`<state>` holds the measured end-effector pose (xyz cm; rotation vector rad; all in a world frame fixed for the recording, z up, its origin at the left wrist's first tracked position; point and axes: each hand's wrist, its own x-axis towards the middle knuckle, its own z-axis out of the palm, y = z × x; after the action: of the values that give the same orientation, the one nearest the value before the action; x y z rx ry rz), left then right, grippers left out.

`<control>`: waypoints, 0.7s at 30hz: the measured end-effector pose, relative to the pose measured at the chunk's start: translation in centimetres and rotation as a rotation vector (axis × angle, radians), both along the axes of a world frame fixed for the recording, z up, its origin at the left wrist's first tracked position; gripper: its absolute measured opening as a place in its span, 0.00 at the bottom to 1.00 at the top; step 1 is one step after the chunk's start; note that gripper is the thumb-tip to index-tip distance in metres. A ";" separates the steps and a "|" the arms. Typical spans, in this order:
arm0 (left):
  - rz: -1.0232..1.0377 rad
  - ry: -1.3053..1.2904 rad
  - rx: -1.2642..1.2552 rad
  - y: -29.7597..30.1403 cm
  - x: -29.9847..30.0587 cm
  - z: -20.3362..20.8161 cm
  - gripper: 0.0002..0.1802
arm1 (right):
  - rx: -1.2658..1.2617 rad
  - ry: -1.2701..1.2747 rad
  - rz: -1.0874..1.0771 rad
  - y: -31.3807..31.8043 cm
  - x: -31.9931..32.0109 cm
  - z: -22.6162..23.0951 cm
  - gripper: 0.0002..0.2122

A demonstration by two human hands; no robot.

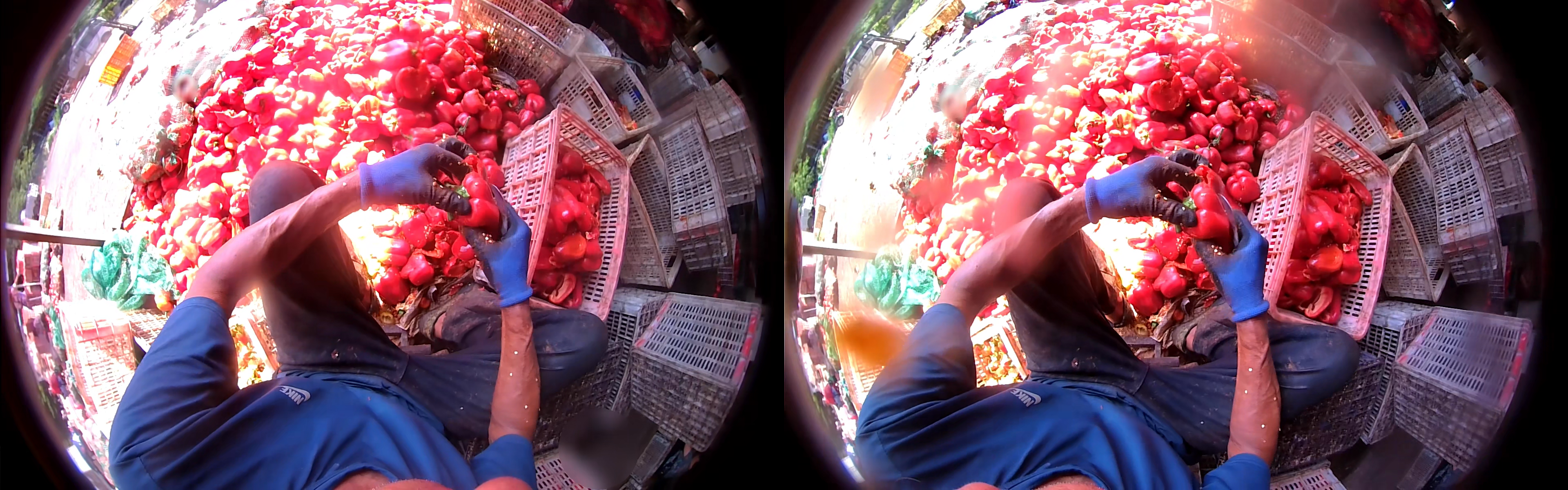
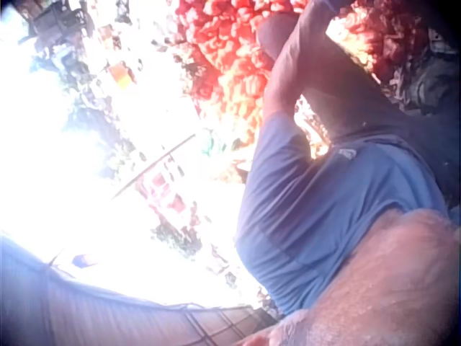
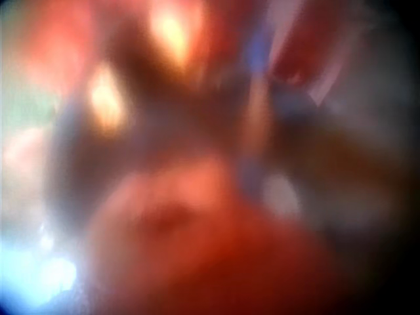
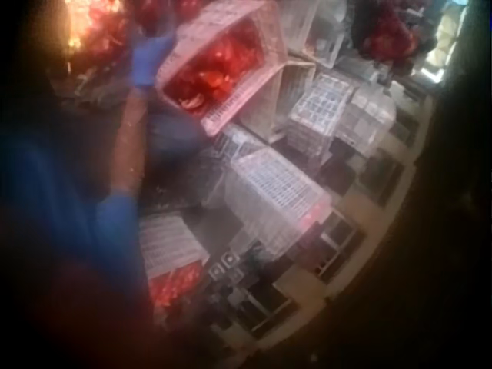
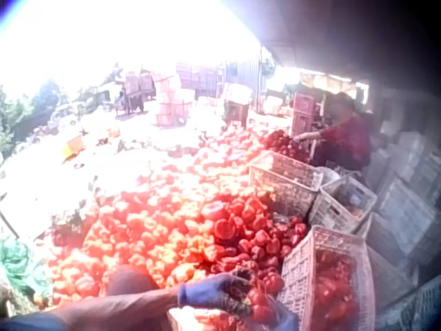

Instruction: The person removes the stems and cores from red bell peppers using a small curved blade and sorts the processed pieces into plastic crates.

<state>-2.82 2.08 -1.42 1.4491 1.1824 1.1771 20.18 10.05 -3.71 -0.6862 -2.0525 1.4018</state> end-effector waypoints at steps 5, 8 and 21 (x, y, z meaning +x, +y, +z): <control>-0.127 0.226 0.182 0.0 -0.2 0.5 0.27 | -0.039 -0.049 0.061 0.1 0.9 -0.5 0.26; -0.157 0.140 0.063 -1.0 -0.2 1.3 0.27 | -0.134 -0.067 0.148 -0.1 0.9 0.7 0.30; -0.238 -0.343 -0.316 -4.4 -1.7 -0.6 0.19 | -0.538 -0.106 0.505 0.3 1.1 1.9 0.36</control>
<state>-4.49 -2.33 -2.04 1.0650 0.8836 0.9755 21.29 10.32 -1.83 -0.4633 -2.0204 2.2989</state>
